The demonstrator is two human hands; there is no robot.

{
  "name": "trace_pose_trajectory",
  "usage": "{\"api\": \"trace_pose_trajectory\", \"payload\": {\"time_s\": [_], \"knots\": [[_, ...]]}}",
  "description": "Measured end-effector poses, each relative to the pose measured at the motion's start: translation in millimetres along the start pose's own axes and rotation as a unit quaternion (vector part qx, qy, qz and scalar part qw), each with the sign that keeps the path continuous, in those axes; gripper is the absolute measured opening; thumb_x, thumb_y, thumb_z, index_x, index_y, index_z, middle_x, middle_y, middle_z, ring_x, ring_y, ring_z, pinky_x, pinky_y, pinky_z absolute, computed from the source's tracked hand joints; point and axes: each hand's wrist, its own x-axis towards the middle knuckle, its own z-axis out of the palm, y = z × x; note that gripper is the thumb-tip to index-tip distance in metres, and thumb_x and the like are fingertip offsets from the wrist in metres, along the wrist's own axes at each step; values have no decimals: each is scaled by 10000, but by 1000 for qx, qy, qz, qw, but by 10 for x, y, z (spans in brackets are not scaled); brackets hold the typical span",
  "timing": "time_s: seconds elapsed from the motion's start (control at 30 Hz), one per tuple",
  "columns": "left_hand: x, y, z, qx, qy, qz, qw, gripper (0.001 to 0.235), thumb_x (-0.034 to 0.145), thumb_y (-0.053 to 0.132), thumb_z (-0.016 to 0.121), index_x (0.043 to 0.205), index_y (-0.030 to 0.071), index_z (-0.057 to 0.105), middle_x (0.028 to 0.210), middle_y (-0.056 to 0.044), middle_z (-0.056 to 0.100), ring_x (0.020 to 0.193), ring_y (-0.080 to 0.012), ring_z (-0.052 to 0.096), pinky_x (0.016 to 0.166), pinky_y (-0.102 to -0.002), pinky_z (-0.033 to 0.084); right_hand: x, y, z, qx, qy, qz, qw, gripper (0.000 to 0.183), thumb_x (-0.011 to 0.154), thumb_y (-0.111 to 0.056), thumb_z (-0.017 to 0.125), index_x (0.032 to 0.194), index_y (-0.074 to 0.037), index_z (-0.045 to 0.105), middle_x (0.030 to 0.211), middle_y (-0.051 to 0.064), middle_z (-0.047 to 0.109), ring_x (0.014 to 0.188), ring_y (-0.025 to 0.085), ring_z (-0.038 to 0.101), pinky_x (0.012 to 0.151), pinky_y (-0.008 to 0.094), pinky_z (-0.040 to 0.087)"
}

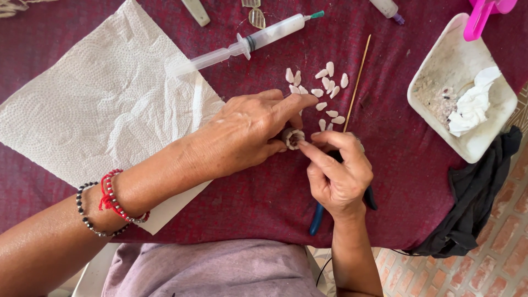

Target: Assembling small craft flowers by attaching petals to a base using tools

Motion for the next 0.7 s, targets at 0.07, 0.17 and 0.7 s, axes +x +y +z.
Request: {"api": "trace_pose_trajectory", "payload": {"time_s": [0.07,0.17,0.7], "knots": [[-3,0,-2,-4,4,3,1000,688,821,133,787,1414,91,441,1055,-18,750,1033,-316,630,768,-465,502,-5,6,10,-3,-2,-1,1000,319,934,120,543,1095,-34,771,1107,175,645,895,288,641,843,392,563],[3,4,-5,0,5,4,1000,678,824,135,787,1408,91,445,1037,-37,739,1006,-325,637,747,-471,503,-18,17,11,-8,-6,0,1000,323,934,126,549,1101,-41,770,1113,175,645,901,289,644,847,394,564],[5,-11,-16,-9,5,14,1000,707,785,89,783,1406,76,445,1078,-8,753,1070,-314,639,807,-450,512,73,-50,-6,31,45,38,998,212,992,42,536,1031,74,742,1037,223,686,929,320,688,873,397,587]]}}
